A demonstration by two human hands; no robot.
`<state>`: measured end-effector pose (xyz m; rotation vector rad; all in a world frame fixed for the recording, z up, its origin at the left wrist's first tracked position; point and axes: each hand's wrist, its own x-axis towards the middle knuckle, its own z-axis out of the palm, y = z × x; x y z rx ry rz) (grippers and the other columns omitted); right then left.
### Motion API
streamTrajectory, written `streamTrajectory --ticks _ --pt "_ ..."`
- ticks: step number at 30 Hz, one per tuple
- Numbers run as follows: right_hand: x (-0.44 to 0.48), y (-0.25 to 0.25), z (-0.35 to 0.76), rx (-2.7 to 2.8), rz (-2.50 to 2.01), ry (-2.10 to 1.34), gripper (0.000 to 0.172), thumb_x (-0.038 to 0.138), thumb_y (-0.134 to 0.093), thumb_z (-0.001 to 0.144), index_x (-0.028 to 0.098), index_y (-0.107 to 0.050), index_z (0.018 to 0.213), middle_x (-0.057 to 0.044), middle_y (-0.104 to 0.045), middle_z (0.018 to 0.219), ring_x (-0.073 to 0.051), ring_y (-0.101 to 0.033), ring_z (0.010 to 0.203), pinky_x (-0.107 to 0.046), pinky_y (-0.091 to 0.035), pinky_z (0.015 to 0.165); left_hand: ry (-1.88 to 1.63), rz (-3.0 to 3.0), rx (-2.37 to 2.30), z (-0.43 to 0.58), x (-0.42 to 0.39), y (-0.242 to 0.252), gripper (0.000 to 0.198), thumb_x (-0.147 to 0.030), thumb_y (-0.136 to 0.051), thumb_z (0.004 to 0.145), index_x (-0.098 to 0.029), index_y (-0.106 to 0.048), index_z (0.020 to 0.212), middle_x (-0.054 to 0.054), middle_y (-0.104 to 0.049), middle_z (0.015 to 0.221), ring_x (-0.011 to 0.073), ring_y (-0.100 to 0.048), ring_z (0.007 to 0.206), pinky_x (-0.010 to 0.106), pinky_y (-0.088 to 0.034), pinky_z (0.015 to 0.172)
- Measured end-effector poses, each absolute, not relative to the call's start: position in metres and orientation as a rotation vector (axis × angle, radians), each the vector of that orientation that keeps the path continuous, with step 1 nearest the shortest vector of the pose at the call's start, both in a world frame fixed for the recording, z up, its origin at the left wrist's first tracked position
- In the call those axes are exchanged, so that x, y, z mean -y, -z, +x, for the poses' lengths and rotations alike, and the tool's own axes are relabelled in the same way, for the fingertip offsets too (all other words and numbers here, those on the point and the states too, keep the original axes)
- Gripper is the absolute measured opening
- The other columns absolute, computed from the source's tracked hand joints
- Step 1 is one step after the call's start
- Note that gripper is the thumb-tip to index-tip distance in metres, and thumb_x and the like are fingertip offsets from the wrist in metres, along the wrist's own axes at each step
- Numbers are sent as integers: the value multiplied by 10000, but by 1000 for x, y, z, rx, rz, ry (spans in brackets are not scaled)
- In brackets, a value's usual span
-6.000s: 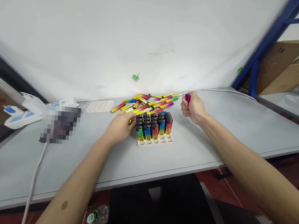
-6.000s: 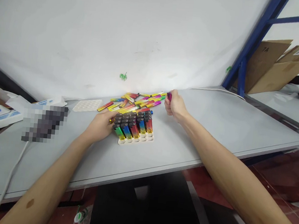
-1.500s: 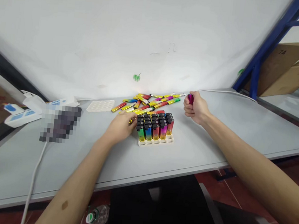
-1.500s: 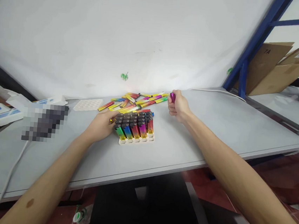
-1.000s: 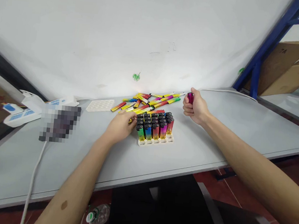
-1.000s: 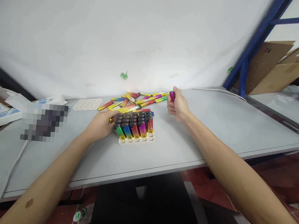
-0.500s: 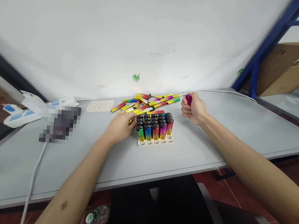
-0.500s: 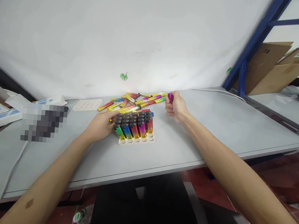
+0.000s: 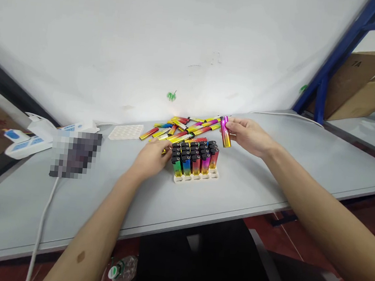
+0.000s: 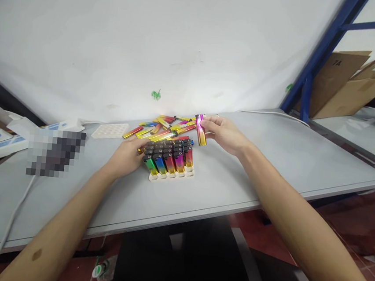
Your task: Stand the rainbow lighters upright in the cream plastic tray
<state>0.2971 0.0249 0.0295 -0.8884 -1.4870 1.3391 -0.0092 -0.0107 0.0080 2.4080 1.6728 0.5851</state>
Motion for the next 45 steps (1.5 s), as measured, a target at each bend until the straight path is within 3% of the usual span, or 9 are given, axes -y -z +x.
streamTrajectory --ticks 5,10,13,19,35,41,45 --pt "-11 -37 311 1581 -790 -1423 224 376 -795 773 185 -686 816 -33 -652 783 -143 -591 692 -300 -513 664 -597 2426 -1648 -10 10 -6 93 -198 -479 822 -233 -563 802 64 -644 793 301 -574 940 394 -441 717" --pt "3 -39 310 1747 -751 -1464 311 370 -861 715 181 -682 885 -22 -689 808 -155 -657 711 -330 -550 696 -588 2442 -1643 -10 10 -7 96 -190 -475 826 -228 -557 795 70 -661 822 302 -576 950 394 -437 723" --pt "6 -37 304 1870 -840 -1471 317 342 -863 716 173 -663 895 -21 -710 817 -148 -668 732 -322 -542 716 -579 2441 -1661 -10 10 -7 101 -181 -478 821 -226 -564 793 72 -662 829 300 -580 938 397 -443 726" --pt "8 -35 298 1980 -884 -1333 318 314 -864 713 185 -618 869 28 -653 736 -115 -616 672 -274 -477 620 -592 2441 -1659 -11 10 -6 103 -177 -489 814 -230 -575 792 68 -652 791 302 -583 931 395 -457 710" --pt "10 -37 302 2109 -904 -1278 281 344 -812 754 185 -606 861 -16 -682 861 -136 -632 745 -301 -498 657 -598 2433 -1664 -11 10 -6 119 -186 -489 809 -230 -600 807 59 -654 785 294 -586 929 395 -470 717" --pt "11 -37 300 2146 -975 -1222 293 385 -807 728 190 -620 840 -7 -680 827 -143 -629 723 -310 -491 652 -610 2441 -1658 -11 10 -6 148 -196 -492 827 -229 -634 848 66 -681 825 298 -598 959 421 -495 765" --pt "10 -36 297 2208 -1029 -1167 294 430 -784 735 186 -631 794 -15 -685 797 -154 -624 728 -311 -483 666 -720 2478 -1681 -12 8 -2 189 -203 -507 843 -224 -670 936 78 -705 978 297 -588 1046 459 -499 910"
